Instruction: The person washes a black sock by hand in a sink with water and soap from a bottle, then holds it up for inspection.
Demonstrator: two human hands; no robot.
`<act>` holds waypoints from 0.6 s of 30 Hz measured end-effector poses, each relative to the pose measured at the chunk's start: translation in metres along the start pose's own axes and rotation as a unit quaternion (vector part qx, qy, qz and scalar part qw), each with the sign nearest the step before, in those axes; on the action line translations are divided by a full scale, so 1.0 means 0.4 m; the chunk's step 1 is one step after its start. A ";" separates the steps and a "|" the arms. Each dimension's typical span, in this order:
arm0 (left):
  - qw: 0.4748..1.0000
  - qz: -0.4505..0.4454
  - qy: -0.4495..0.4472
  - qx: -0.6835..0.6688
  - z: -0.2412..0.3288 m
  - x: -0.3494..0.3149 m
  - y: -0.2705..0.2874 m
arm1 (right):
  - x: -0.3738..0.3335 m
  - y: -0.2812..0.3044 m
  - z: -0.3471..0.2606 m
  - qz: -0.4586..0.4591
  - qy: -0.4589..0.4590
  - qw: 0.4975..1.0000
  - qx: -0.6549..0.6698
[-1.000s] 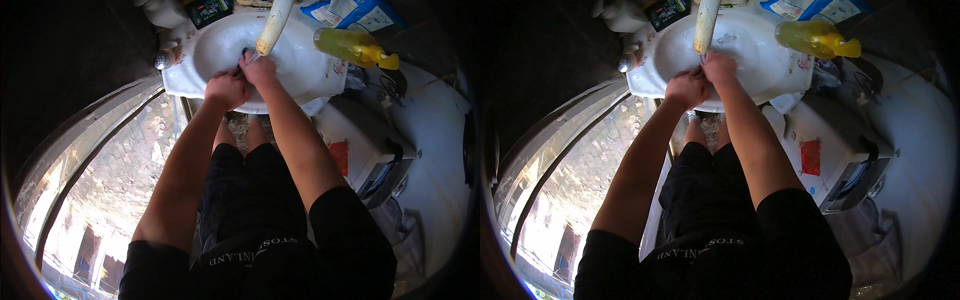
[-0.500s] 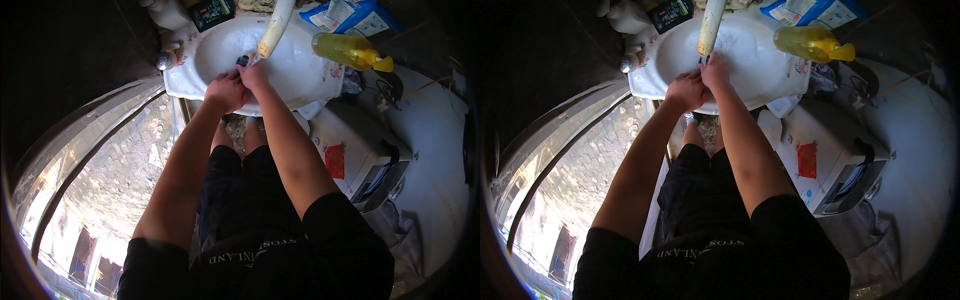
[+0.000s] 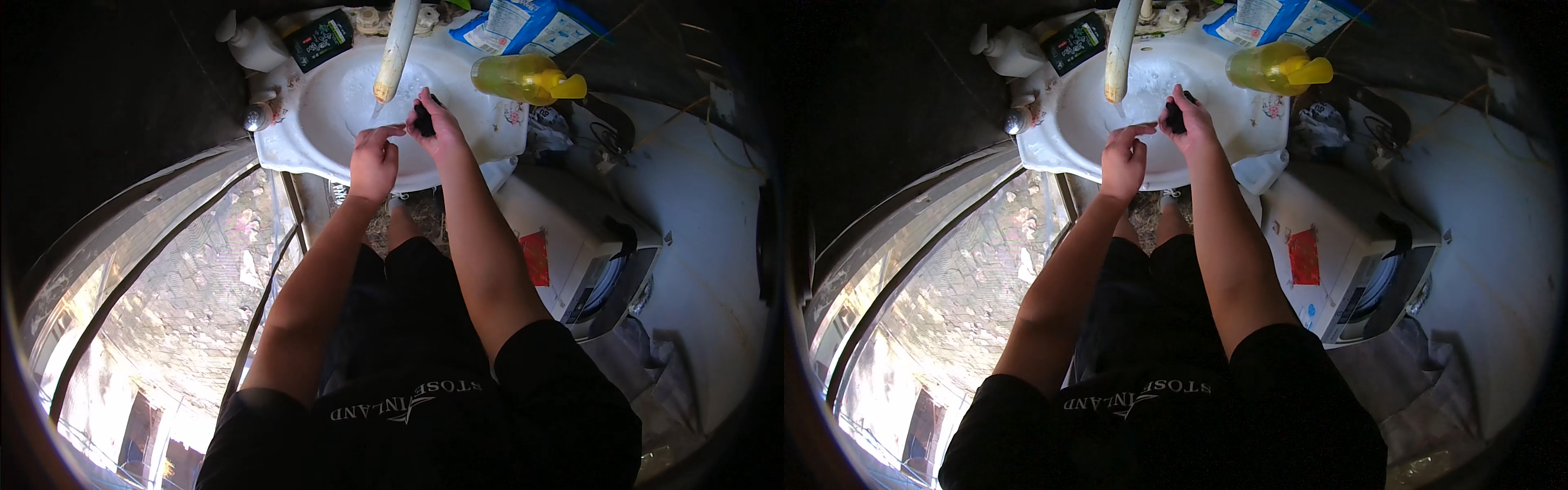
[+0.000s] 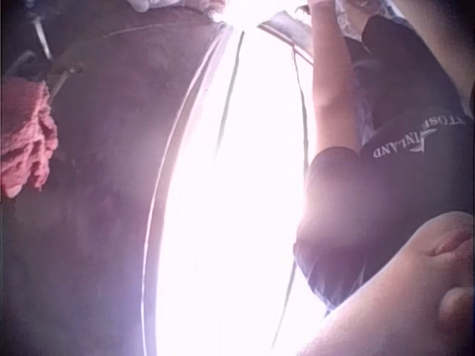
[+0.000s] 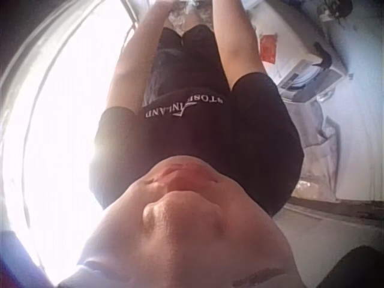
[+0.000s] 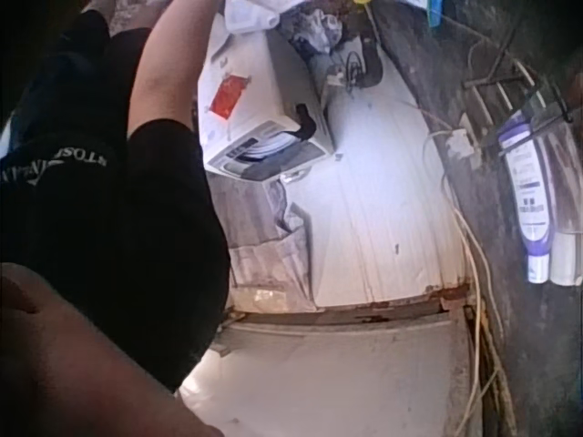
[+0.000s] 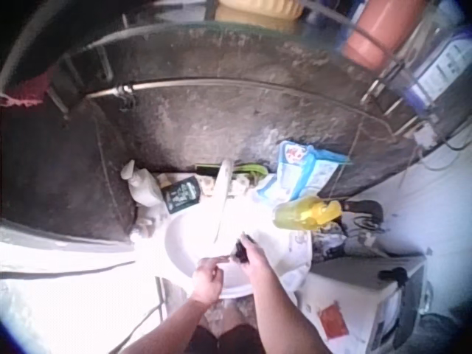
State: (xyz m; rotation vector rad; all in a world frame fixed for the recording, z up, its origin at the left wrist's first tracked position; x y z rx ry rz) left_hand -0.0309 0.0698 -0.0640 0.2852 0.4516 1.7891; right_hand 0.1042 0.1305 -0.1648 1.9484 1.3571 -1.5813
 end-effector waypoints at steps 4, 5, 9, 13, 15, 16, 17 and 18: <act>0.978 -0.039 0.194 -0.065 -0.069 -0.035 -0.009 | 0.003 -0.019 -0.001 -0.036 -0.028 0.999 0.011; 0.973 -0.043 0.214 -0.081 -0.075 -0.037 -0.010 | 0.000 -0.028 0.000 -0.032 -0.031 0.999 0.008; 0.941 -0.063 0.303 -0.140 -0.112 -0.037 -0.028 | -0.007 -0.056 0.002 0.007 -0.034 0.998 -0.058; 0.885 -0.090 0.379 -0.256 -0.155 -0.014 -0.075 | 0.009 -0.057 0.014 0.011 -0.022 0.989 -0.144; 0.825 -0.062 0.437 -0.353 -0.152 0.005 -0.100 | 0.005 -0.049 0.023 0.005 -0.019 0.979 -0.203; 0.794 -0.080 0.460 -0.390 -0.163 0.011 -0.115 | 0.008 -0.053 0.044 -0.025 -0.022 0.979 -0.203; 0.760 -0.100 0.480 -0.426 -0.174 0.021 -0.128 | 0.007 -0.060 0.069 -0.054 -0.022 0.977 -0.203; 0.724 -0.119 0.499 -0.460 -0.183 0.023 -0.138 | 0.006 -0.064 0.086 -0.083 -0.022 0.975 -0.203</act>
Point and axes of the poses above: each hand's wrist, its own x-axis towards the middle knuckle, its own y-axis out of the back of the hand, z = x × y, the point moved 7 cm from there along x, towards the middle knuckle, and after that the axes turned 7 degrees about z, right-handed, at the moved point
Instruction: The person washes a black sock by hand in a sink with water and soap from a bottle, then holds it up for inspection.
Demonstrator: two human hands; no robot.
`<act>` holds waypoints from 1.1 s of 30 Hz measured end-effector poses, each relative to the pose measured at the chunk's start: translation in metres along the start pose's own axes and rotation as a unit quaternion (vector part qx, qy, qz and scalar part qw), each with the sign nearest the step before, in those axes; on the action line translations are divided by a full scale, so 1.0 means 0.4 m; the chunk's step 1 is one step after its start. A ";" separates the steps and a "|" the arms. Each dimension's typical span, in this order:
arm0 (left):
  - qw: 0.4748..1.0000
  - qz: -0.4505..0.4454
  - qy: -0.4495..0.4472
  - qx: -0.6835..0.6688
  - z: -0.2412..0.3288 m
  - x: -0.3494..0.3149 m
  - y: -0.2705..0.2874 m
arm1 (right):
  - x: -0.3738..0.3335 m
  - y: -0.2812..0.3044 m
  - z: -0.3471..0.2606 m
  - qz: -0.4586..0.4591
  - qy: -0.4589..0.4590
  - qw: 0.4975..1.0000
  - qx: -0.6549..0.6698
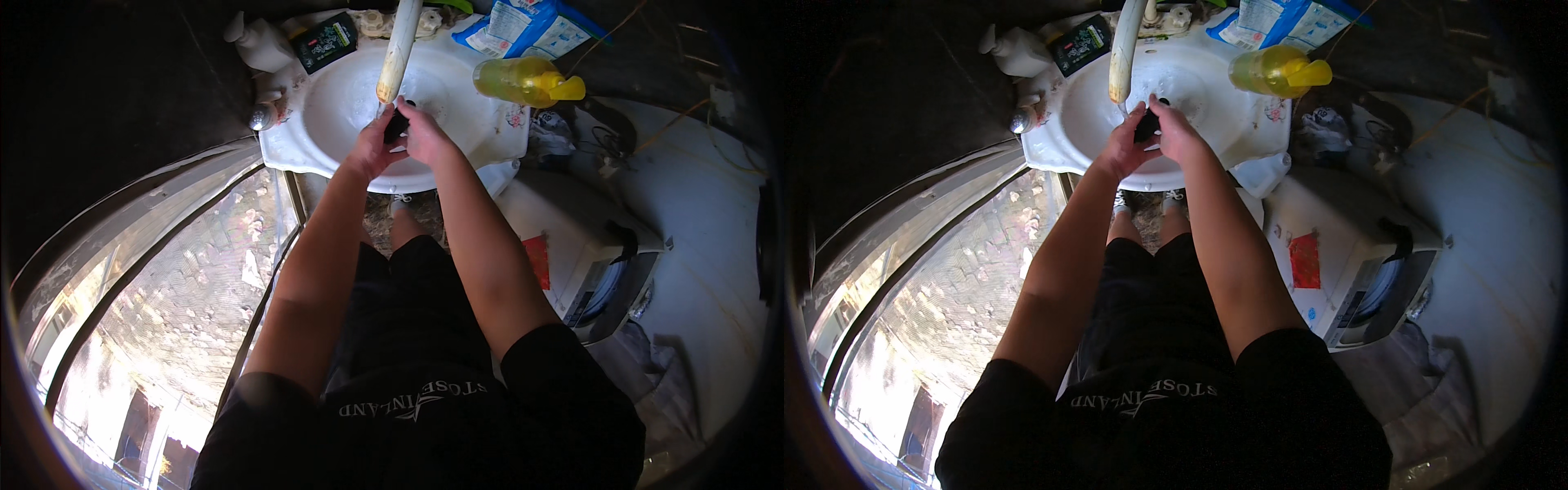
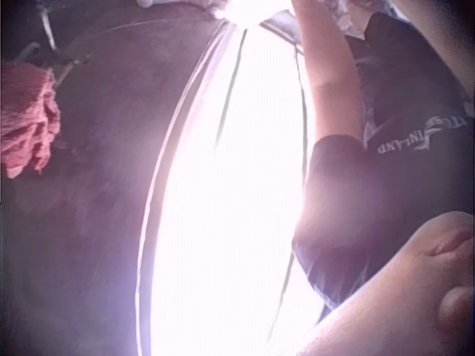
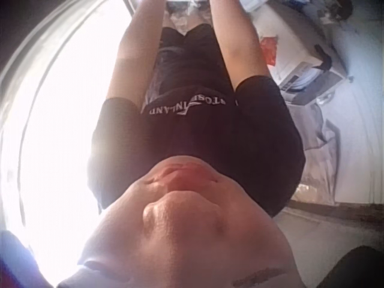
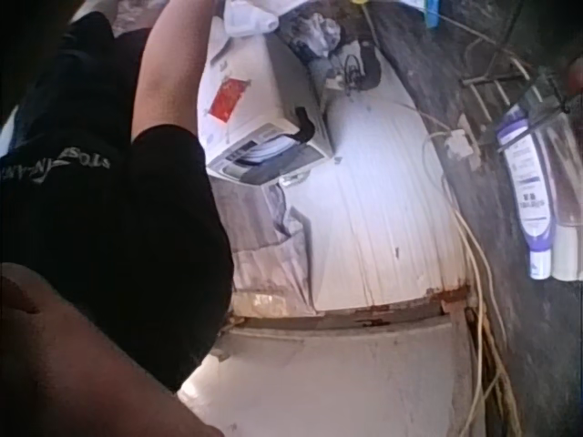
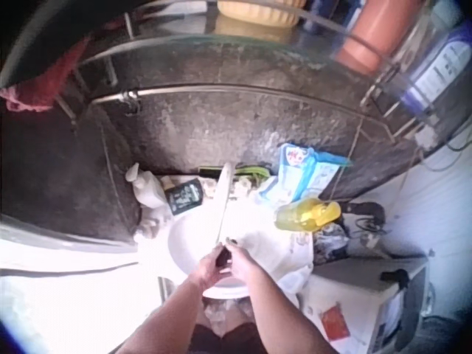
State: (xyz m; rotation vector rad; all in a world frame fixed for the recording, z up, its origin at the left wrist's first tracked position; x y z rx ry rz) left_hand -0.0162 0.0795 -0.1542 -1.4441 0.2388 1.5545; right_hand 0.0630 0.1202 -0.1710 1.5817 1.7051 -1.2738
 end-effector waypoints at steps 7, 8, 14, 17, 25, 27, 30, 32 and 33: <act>0.989 0.027 -0.053 0.132 0.030 0.067 0.090 | -0.019 0.057 -0.079 0.150 0.201 0.905 -0.344; 0.984 0.054 -0.068 0.158 0.042 0.063 0.096 | -0.019 0.069 -0.088 0.158 0.218 0.898 -0.349; 0.969 0.028 -0.120 0.212 0.068 0.070 0.127 | 0.006 0.065 -0.039 0.058 0.142 0.969 -0.192; 0.909 0.115 -0.203 0.345 0.110 0.058 0.166 | 0.031 0.106 -0.065 0.127 0.217 0.880 -0.403; 0.713 0.254 -0.354 0.549 0.186 -0.023 0.132 | 0.039 0.139 -0.023 0.042 0.275 0.861 -0.426; 0.696 0.248 -0.370 0.564 0.184 -0.013 0.131 | 0.032 0.145 -0.024 0.079 0.251 0.837 -0.480; 0.695 0.201 -0.400 0.563 0.186 -0.018 0.138 | 0.020 0.145 -0.040 0.151 0.237 0.783 -0.556; 0.688 0.198 -0.415 0.562 0.190 -0.033 0.133 | 0.024 0.164 -0.046 0.201 0.229 0.771 -0.559; 0.677 0.218 -0.418 0.566 0.195 -0.041 0.135 | 0.028 0.175 -0.051 0.223 0.221 0.782 -0.539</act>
Point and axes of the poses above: each hand's wrist, its own x-axis towards the middle knuckle, its own y-axis out of the back of the hand, z = x × y, the point moved 7 cm from there along x, towards the middle knuckle, and after that the axes turned 7 degrees about z, right-handed, at the moved point
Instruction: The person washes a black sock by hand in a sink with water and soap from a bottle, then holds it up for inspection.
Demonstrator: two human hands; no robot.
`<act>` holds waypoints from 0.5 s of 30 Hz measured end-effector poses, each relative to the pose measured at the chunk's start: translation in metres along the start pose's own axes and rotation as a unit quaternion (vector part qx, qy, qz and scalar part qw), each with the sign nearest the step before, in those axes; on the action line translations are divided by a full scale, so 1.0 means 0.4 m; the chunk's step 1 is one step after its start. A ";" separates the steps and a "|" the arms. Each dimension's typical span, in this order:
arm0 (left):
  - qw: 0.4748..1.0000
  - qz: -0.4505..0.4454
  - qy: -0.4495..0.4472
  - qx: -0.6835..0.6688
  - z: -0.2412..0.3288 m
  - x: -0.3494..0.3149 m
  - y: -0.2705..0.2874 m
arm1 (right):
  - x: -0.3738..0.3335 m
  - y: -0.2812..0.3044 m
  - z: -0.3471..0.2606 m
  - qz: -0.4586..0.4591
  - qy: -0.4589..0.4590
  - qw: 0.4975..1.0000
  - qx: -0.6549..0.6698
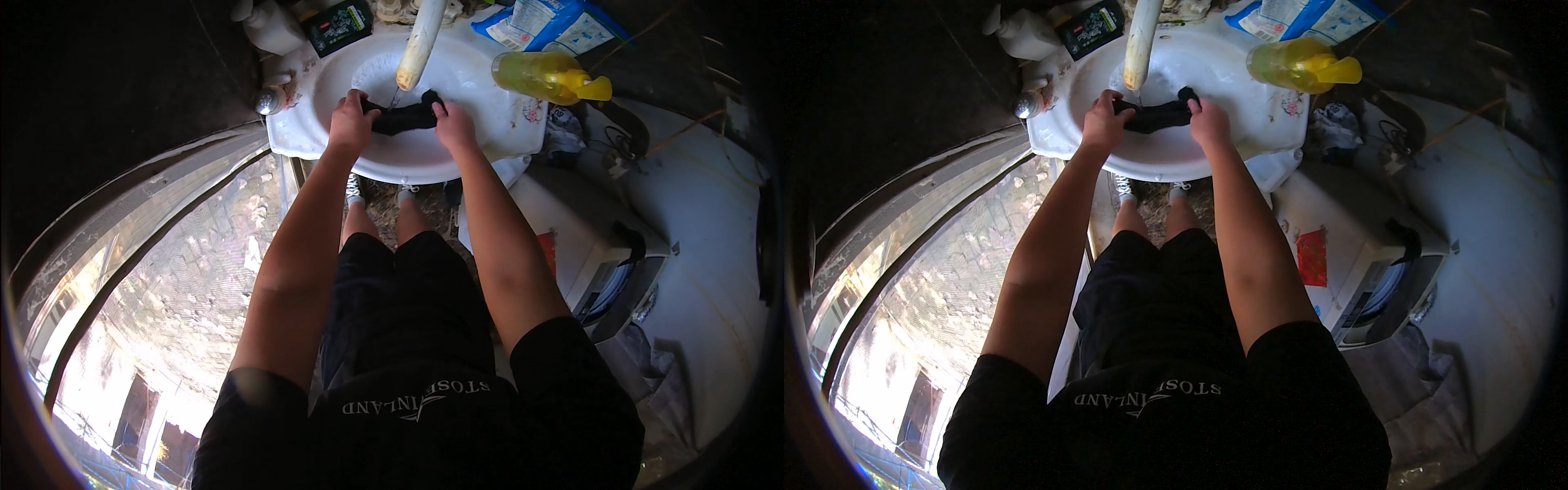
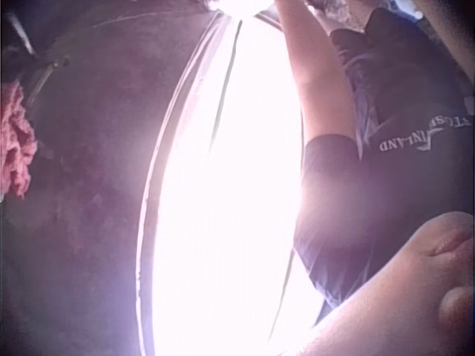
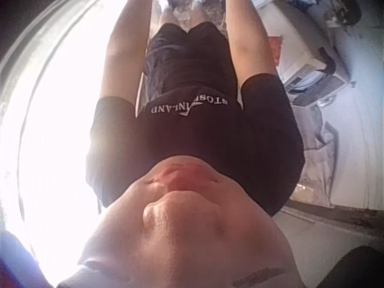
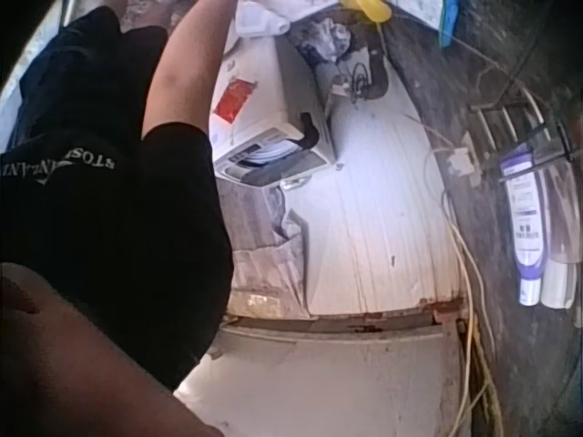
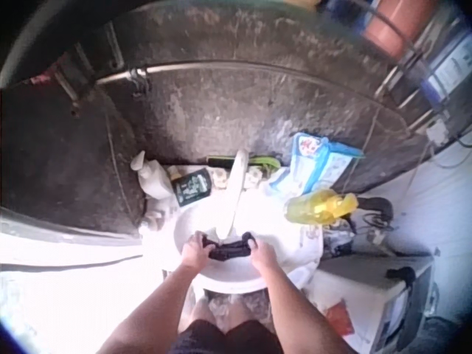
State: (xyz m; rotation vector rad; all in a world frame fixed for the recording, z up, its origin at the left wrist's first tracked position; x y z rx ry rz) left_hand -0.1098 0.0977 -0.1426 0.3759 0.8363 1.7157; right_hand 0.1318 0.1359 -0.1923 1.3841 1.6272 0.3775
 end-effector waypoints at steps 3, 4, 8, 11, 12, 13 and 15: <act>0.995 -0.008 -0.006 0.098 0.027 -0.007 0.018 | 0.016 0.014 0.041 0.088 -0.049 0.994 0.045; 0.990 -0.016 -0.008 0.139 0.028 -0.012 0.024 | 0.006 0.022 0.028 0.115 -0.034 0.992 0.047; 0.944 -0.080 -0.052 0.316 0.039 -0.033 0.003 | 0.010 -0.007 0.004 0.085 -0.035 0.995 0.042; 0.913 -0.042 -0.185 0.360 0.068 -0.053 -0.004 | -0.001 0.003 -0.042 0.044 -0.013 0.999 0.007; 0.916 -0.065 -0.230 0.323 0.075 -0.056 -0.004 | -0.003 0.014 -0.053 0.038 -0.010 0.999 -0.005; 0.914 -0.088 -0.275 0.285 0.083 -0.064 -0.006 | -0.005 0.017 -0.056 0.031 -0.009 0.999 -0.017; 0.921 -0.134 -0.279 0.238 0.077 -0.089 -0.009 | -0.019 0.041 -0.097 0.096 0.082 0.990 -0.067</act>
Point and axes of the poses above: each hand's wrist, its own x-axis towards the middle knuckle, its own y-axis out of the back of the hand, z = x × y, the point moved 7 cm from there along x, towards the middle knuckle, and after that the axes turned 7 degrees about z, right-handed, at the moved point
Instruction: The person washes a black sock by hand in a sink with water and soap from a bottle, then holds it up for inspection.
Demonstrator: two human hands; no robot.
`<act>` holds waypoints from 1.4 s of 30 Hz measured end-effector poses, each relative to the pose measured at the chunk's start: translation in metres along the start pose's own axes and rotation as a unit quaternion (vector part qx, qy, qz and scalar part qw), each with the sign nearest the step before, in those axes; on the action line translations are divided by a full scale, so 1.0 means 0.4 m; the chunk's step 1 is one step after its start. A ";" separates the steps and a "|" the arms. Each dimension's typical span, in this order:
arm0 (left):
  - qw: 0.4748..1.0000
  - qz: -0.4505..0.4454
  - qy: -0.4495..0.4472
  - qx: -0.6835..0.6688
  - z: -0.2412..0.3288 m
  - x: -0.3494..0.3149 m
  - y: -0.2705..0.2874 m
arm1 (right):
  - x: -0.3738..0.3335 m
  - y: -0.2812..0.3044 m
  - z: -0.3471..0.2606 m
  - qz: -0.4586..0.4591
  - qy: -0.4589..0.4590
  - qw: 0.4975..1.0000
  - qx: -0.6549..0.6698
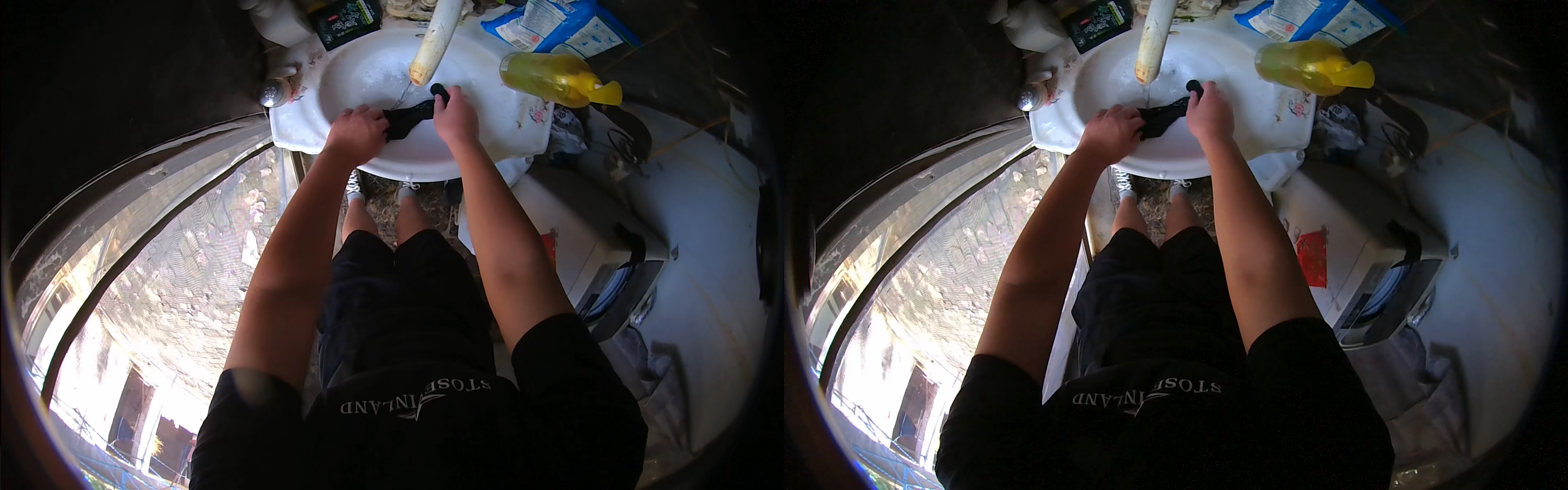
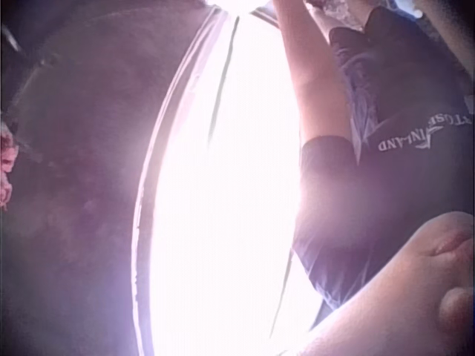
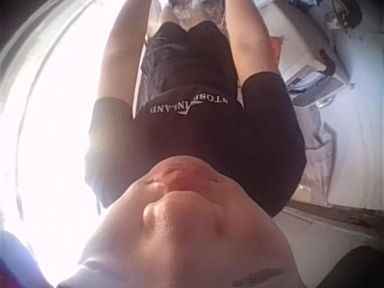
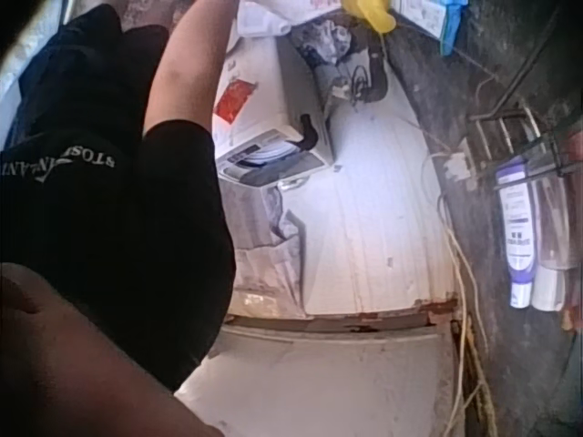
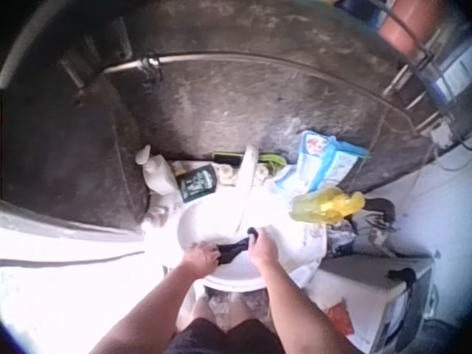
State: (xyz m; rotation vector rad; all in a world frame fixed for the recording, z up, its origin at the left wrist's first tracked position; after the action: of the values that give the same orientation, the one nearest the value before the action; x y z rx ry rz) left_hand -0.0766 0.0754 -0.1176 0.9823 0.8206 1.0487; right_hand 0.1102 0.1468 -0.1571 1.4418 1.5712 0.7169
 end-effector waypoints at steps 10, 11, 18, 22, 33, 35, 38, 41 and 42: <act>0.998 -0.038 0.006 0.046 -0.003 -0.047 -0.019 | -0.056 -0.125 -0.158 -0.015 0.282 0.950 -0.130; 0.999 -0.023 0.000 0.040 0.003 -0.045 -0.017 | -0.039 -0.124 -0.126 -0.006 0.246 0.956 -0.161; 0.996 -0.076 0.009 0.038 0.001 -0.038 -0.026 | -0.069 -0.130 -0.128 -0.018 0.338 0.933 -0.125; 0.997 -0.059 -0.004 0.045 0.002 -0.038 -0.021 | -0.004 -0.031 -0.062 0.058 0.269 0.949 -0.151; 0.998 -0.059 0.034 -0.016 -0.005 -0.032 0.007 | -0.090 -0.120 -0.157 -0.142 0.163 0.974 0.073; 0.997 -0.044 -0.003 0.067 0.002 -0.032 0.004 | -0.067 -0.094 -0.113 -0.061 0.048 0.990 0.122; 0.998 0.033 -0.043 0.044 0.020 -0.029 0.040 | -0.041 -0.069 -0.081 0.098 0.078 0.990 -0.073; 0.997 0.003 -0.070 0.021 0.007 -0.039 0.003 | -0.007 -0.117 -0.074 -0.036 0.095 0.984 -0.147; 0.997 0.004 -0.068 0.021 0.001 -0.045 -0.007 | 0.001 -0.127 -0.076 -0.089 0.070 0.980 -0.162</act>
State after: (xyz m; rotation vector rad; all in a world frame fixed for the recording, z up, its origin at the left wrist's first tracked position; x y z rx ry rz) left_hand -0.0807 0.0579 -0.1184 1.0815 0.7297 0.9621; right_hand 0.0593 0.1431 -0.1867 1.0175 1.5802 0.9337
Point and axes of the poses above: each hand's wrist, its own x-axis towards the middle knuckle, its own y-axis out of the back of the hand, z = x × y, the point moved 7 cm from there along x, towards the middle knuckle, and after that the axes turned 7 degrees about z, right-handed, at the moved point
